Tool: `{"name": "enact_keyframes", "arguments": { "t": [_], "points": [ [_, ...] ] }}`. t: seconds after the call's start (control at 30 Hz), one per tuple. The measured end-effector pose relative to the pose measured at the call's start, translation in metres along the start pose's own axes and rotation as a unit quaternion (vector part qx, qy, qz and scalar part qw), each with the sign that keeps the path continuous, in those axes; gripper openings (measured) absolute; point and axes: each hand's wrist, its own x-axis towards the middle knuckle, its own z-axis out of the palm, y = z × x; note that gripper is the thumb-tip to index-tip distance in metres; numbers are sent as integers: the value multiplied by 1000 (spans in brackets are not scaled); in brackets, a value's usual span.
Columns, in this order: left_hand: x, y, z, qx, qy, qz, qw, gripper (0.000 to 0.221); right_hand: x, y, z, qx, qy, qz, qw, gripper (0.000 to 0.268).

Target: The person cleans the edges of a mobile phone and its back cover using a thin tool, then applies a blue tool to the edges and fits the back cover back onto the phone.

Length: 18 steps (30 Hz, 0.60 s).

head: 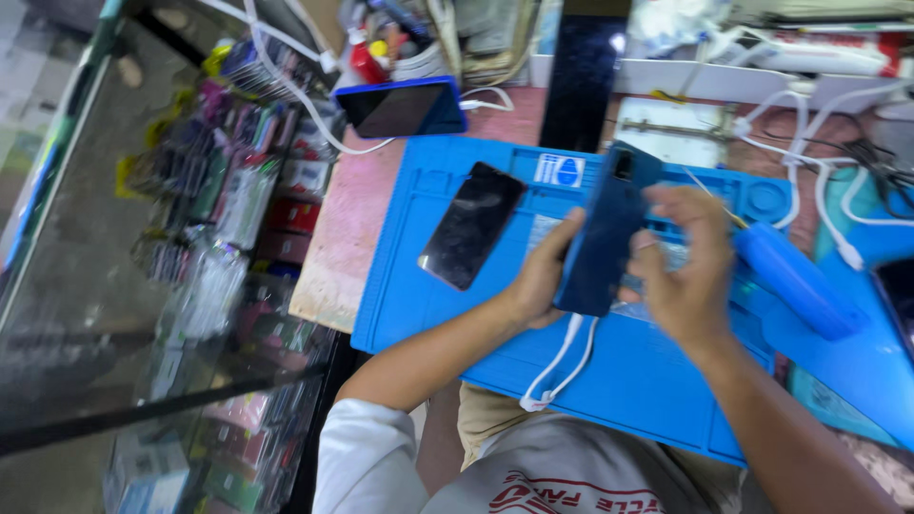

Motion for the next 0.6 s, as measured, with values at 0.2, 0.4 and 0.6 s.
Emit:
{"name": "enact_keyframes", "arguments": {
  "t": [0.2,0.4,0.6],
  "points": [
    [1,21,24,53,136,56,988,76,-4,-26,7,-159,-85,-209,961,50],
    [-3,17,31,58,81,31,995,82,-7,-18,4,-225,-76,-221,946,50],
    [-6,8,25,119,104,22,987,86,-7,-8,3,-240,-59,-204,947,50]
  ]
}}
